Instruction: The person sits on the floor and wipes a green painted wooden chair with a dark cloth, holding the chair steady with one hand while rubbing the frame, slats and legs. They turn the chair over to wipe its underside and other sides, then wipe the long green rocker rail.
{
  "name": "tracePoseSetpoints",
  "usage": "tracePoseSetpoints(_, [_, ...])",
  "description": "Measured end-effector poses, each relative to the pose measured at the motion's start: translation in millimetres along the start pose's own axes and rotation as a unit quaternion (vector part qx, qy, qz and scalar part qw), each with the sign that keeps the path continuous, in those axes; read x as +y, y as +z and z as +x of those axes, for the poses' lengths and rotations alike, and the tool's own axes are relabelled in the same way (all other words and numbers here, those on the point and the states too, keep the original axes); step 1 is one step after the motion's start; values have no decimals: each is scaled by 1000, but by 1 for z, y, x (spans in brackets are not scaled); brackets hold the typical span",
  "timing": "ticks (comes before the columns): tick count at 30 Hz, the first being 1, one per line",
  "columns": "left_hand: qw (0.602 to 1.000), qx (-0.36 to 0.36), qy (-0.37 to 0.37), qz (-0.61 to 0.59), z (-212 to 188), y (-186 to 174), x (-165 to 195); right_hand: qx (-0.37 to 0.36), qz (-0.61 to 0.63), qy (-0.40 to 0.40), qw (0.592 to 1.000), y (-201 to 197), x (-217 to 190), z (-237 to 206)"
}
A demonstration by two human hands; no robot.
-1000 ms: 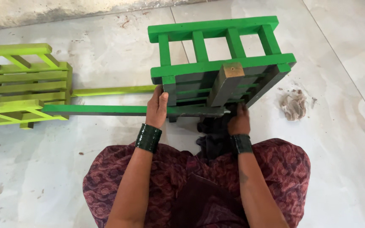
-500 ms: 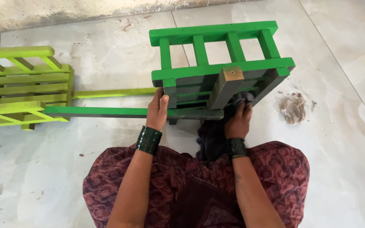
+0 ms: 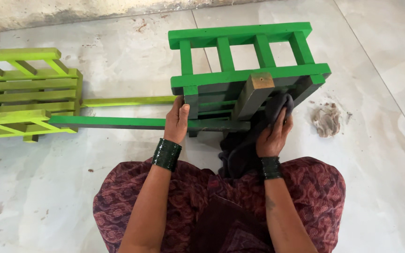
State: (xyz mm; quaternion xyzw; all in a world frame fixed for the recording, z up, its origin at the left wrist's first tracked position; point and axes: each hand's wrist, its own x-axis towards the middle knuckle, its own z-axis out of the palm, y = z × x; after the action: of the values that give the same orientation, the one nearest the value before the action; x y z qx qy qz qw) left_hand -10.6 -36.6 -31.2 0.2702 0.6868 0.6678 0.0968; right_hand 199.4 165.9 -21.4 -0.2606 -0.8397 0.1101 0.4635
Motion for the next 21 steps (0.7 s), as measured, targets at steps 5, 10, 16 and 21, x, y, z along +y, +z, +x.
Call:
tracePoseSetpoints(5, [999,4,43,3,-4,-3,1,53,58,134,988,-8,43,2])
tracePoseSetpoints(10, [1000,4,15,2,-8,-4,3,142,217,170,951,-42,83,55])
tracePoseSetpoints(16, [999,8,36,-1,-11,-13,7,100,254,108,956,-9,60,85])
tracePoseSetpoints(21, [999,6,35,-14,-10,-17,10,59,-65,129,988,8,48,54])
